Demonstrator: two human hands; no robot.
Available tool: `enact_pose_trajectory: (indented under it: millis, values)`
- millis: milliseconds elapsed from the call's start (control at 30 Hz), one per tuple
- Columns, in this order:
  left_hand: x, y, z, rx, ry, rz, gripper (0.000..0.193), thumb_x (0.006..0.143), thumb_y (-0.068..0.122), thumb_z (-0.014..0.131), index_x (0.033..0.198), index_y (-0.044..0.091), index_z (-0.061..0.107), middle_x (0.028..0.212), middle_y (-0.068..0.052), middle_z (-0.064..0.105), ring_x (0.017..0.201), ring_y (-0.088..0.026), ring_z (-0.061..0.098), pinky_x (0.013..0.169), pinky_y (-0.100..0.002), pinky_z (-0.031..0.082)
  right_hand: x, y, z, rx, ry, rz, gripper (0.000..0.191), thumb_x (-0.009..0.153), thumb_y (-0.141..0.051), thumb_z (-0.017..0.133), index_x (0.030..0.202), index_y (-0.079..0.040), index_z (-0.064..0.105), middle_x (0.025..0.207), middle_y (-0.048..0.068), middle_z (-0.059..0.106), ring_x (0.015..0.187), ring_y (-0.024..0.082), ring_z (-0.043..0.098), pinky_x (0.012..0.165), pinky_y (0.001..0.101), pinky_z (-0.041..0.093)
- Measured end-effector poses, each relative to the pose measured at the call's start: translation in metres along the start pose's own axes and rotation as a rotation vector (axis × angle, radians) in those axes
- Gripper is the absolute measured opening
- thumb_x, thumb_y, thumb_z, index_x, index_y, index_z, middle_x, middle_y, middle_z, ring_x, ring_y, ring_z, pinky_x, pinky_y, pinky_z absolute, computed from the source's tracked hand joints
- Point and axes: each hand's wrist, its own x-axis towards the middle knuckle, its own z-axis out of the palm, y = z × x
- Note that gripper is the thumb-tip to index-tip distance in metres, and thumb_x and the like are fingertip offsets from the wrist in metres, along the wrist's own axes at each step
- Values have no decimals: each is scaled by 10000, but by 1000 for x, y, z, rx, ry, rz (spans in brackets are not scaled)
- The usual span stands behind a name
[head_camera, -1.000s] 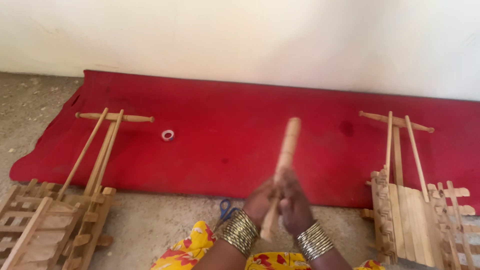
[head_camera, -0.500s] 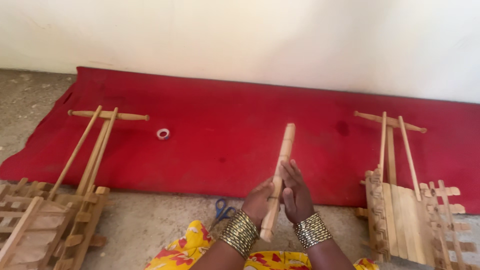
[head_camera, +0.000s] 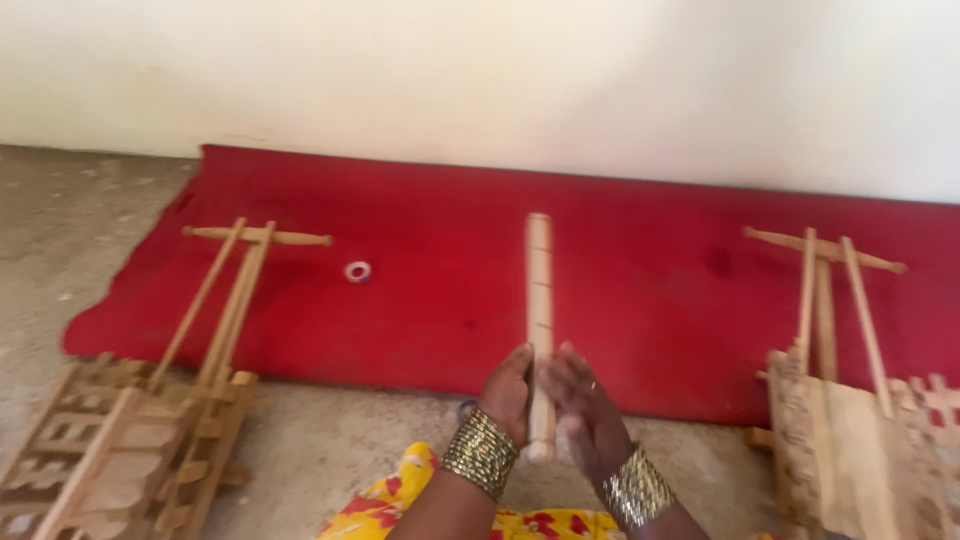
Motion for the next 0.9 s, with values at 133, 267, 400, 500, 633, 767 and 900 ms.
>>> enact_pose_trajectory:
  millis: [133,267,400,500,633,767,900]
  values:
    - [0,-26,15,260,-60,-114,396,1092,374,340,1213,109,608,931,-59,650,743,-144,624,625,-295,565,8,18,-23,-80,94,124,759,1085,-597,168,1519,-51,468,1608,172,450,1572,373,291,1263,481,284]
    - [6,-19,1,409,-55,-36,393,1062,397,371,1109,103,627,819,-55,640,644,-168,593,545,-305,524,8,-8,-19,-21,82,115,778,1079,-594,175,1539,-24,437,1616,202,424,1557,378,300,1258,505,255]
    - [19,3,-26,88,-6,34,412,1082,385,427,1033,33,635,837,-82,660,700,-177,651,637,-305,588,2,-48,6,188,-60,-51,704,1122,-572,249,1526,-37,465,1613,200,468,1578,394,324,1297,550,255]
    - [21,6,-34,80,-61,93,421,1096,410,486,1011,36,663,820,-82,653,675,-176,638,605,-295,572,-1,-48,15,182,-81,-68,716,1076,-575,278,1493,-47,523,1572,176,529,1556,392,339,1265,569,220]
    - [18,-20,-22,401,-110,119,301,1016,284,481,1147,66,642,990,-115,710,827,-187,692,716,-309,602,2,-1,3,74,29,-79,706,1094,-584,214,1470,-105,572,1545,93,584,1511,320,441,1304,490,327]
    - [13,-35,-2,614,-173,136,446,1093,315,404,1248,-7,671,1078,-173,717,890,-164,676,750,-293,575,4,38,-17,-155,132,96,738,1090,-586,159,1492,-70,502,1604,155,459,1566,389,288,1291,483,224]
    - [14,-21,-4,520,13,-7,447,1068,333,374,1175,25,680,975,-145,729,806,-187,695,707,-296,595,0,12,-4,-159,127,104,793,1062,-597,133,1580,-51,382,1664,202,331,1572,399,179,1271,493,171]
